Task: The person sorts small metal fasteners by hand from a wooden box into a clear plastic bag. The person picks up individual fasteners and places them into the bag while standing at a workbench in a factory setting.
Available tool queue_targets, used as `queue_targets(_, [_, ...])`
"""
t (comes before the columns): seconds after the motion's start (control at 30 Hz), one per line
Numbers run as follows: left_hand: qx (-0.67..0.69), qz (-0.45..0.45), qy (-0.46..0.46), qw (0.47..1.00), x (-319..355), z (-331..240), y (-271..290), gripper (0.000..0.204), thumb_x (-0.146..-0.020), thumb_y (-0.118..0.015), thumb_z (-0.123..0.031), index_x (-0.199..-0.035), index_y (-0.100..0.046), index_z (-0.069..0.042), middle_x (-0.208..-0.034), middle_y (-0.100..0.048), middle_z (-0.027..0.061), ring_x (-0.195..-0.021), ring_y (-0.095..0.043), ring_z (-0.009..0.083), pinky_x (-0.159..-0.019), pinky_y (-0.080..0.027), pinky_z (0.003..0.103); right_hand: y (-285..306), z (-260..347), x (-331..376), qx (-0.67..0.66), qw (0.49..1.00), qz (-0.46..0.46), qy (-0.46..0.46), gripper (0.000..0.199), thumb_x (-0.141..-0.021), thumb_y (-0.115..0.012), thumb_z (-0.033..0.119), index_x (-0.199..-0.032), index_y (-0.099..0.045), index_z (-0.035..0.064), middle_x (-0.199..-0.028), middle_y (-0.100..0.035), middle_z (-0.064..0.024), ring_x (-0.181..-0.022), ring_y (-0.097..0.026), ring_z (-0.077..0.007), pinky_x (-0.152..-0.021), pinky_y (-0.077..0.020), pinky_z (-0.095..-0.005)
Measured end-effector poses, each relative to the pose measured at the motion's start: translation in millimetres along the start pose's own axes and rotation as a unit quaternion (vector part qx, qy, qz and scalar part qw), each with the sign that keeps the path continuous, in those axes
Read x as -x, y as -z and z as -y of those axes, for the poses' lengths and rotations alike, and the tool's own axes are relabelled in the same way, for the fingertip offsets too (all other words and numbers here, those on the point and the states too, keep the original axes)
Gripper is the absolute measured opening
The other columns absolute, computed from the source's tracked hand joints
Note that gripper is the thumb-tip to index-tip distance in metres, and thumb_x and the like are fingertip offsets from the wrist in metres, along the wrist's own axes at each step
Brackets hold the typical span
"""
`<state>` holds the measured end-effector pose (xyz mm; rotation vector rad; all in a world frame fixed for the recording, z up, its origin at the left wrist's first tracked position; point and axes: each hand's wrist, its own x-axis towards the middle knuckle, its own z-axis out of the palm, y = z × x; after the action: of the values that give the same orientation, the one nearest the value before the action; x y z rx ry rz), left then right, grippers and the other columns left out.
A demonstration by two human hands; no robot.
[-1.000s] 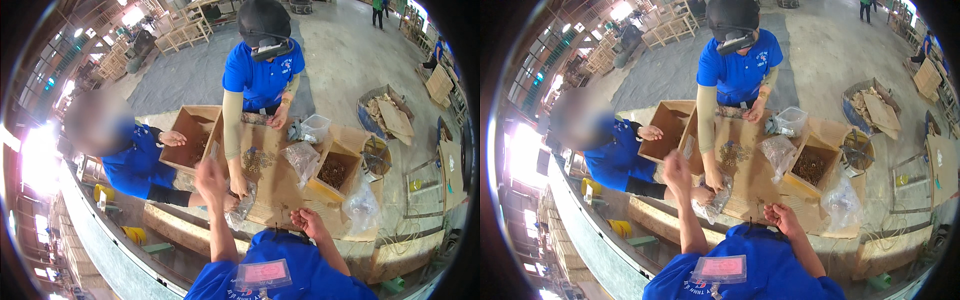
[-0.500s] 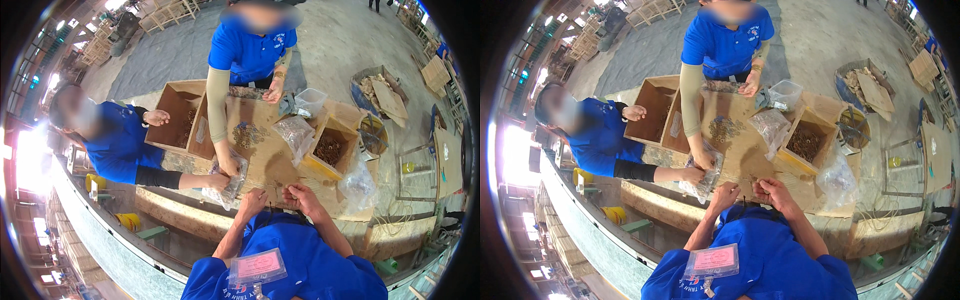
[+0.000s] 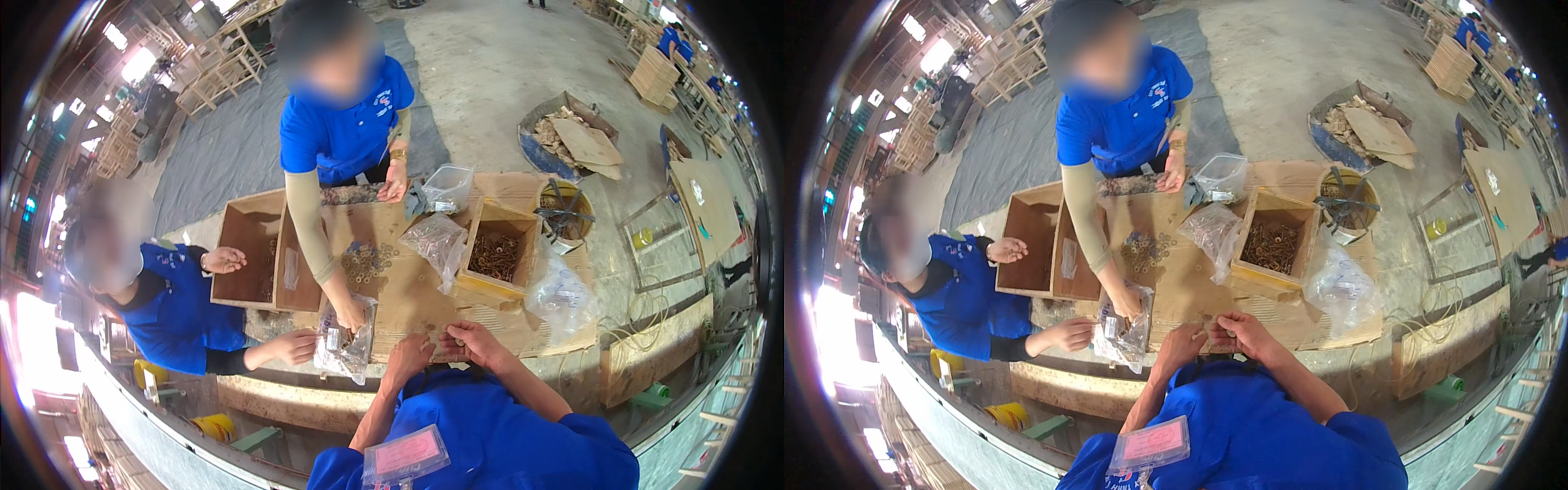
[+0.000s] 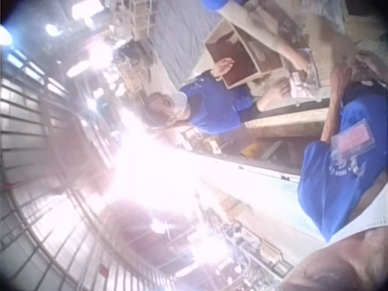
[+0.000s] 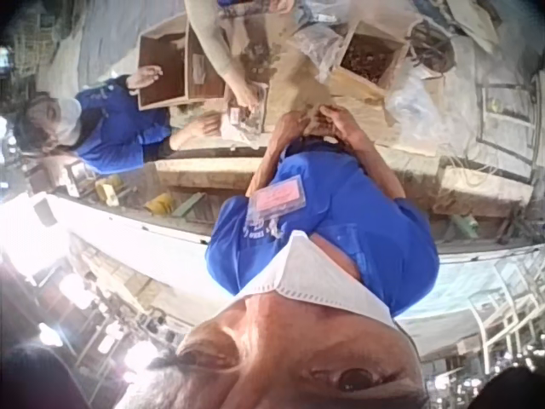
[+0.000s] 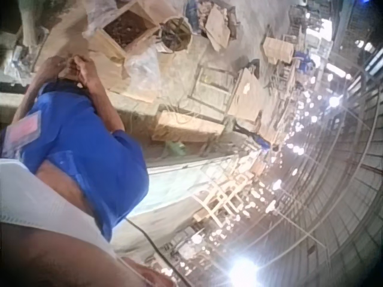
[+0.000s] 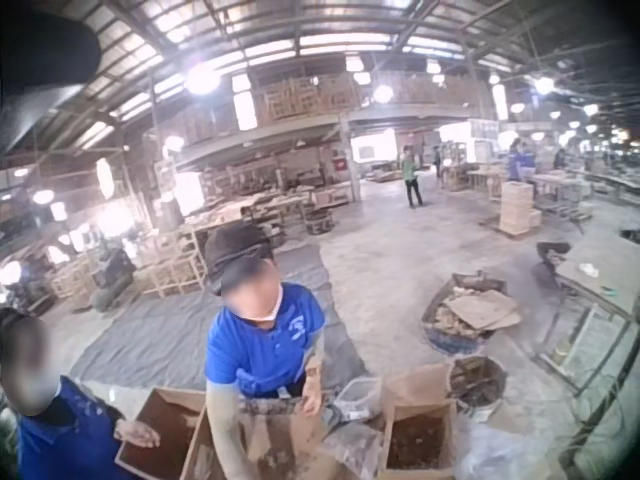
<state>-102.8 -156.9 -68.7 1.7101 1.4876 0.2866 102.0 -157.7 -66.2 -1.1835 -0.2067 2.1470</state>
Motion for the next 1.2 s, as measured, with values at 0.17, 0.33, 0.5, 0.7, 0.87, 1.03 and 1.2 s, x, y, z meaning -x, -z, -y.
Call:
queue_targets(0.17, [-0.038, 0.023, -0.023, 0.999, -7.5, -7.1, 9.7, 0.036, -0.086, -0.059, -0.031, -0.107, -0.067, -0.003, -0.107, -0.065, 0.0223, -0.101, -0.061, 0.0405, -0.088, -0.048, 0.047, 6.7, 1.1, -4.3, -0.027, 1.000, 0.006, 0.004, 0.021, -0.097, -0.059, 0.019, -0.111, -0.060, 0.0043, -0.101, -0.067, -0.0103, -0.088, -0.067, -0.0207, -0.078, -0.0590, -0.0369])
queue_targets(0.33, [-0.082, -0.002, -0.018, 0.996, -1.9, -1.8, 16.1, 0.038, -0.086, -0.061, -0.034, -0.108, -0.069, -0.004, -0.106, -0.067, 0.0222, -0.100, -0.064, 0.0381, -0.087, -0.050, 0.044, 6.6, -7.0, -13.1, -0.033, 0.999, 0.018, 0.000, 0.025, -0.096, -0.060, 0.021, -0.112, -0.059, 0.0017, -0.103, -0.068, -0.0114, -0.092, -0.067, -0.0206, -0.078, -0.0594, -0.0378])
queue_targets(0.5, [-0.083, -0.001, -0.011, 0.996, -2.4, 10.6, 14.4, 0.040, -0.084, -0.063, -0.037, -0.106, -0.071, -0.004, -0.104, -0.069, 0.0205, -0.096, -0.067, 0.0350, -0.085, -0.052, 0.041, 1.4, 2.8, -11.0, -0.045, 0.999, 0.026, 0.006, 0.021, -0.098, -0.056, 0.019, -0.110, -0.059, 0.0019, -0.106, -0.066, -0.0123, -0.096, -0.066, -0.0217, -0.081, -0.0584, -0.0359])
queue_targets(0.7, [-0.073, 0.007, 0.083, 0.994, 3.9, 24.1, 21.6, 0.040, -0.084, -0.063, -0.034, -0.108, -0.071, -0.003, -0.110, -0.067, 0.0220, -0.105, -0.063, 0.0363, -0.093, -0.047, 0.042, 7.6, 5.4, -17.8, -0.055, 0.998, 0.027, 0.022, 0.021, -0.098, -0.056, 0.020, -0.109, -0.059, 0.0014, -0.103, -0.066, -0.0107, -0.094, -0.066, -0.0214, -0.082, -0.0576, -0.0348])
queue_targets(0.87, [-0.095, -0.036, 0.082, 0.991, 17.4, 20.8, 32.7, 0.033, -0.088, -0.060, -0.029, -0.100, -0.070, -0.001, -0.102, -0.069, 0.0198, -0.094, -0.065, 0.0328, -0.083, -0.050, 0.040, 9.3, 3.9, -19.1, -0.055, 0.998, 0.022, 0.018, 0.022, -0.097, -0.057, 0.019, -0.109, -0.058, 0.0009, -0.102, -0.065, -0.0112, -0.092, -0.066, -0.0215, -0.082, -0.0580, -0.0346])
queue_targets(1.03, [-0.116, -0.058, 0.013, 0.991, 16.8, 57.3, 34.8, 0.034, -0.091, -0.058, -0.033, -0.100, -0.069, -0.003, -0.101, -0.067, 0.0218, -0.090, -0.064, 0.0413, -0.079, -0.052, 0.046, 6.3, 4.1, -21.2, -0.060, 0.998, 0.027, 0.015, 0.023, -0.097, -0.058, 0.022, -0.108, -0.060, 0.0016, -0.105, -0.067, -0.0102, -0.096, -0.067, -0.0191, -0.083, -0.0577, -0.0330])
queue_targets(1.2, [-0.112, -0.122, 0.080, 0.983, 15.0, 65.6, 33.6, 0.035, -0.088, -0.061, -0.035, -0.102, -0.072, -0.005, -0.102, -0.068, 0.0232, -0.095, -0.064, 0.0402, -0.083, -0.051, 0.046, 1.1, 7.8, -19.6, -0.060, 0.998, 0.021, 0.015, 0.023, -0.097, -0.059, 0.023, -0.107, -0.061, 0.0023, -0.103, -0.068, -0.0092, -0.094, -0.067, -0.0188, -0.083, -0.0568, -0.0325])
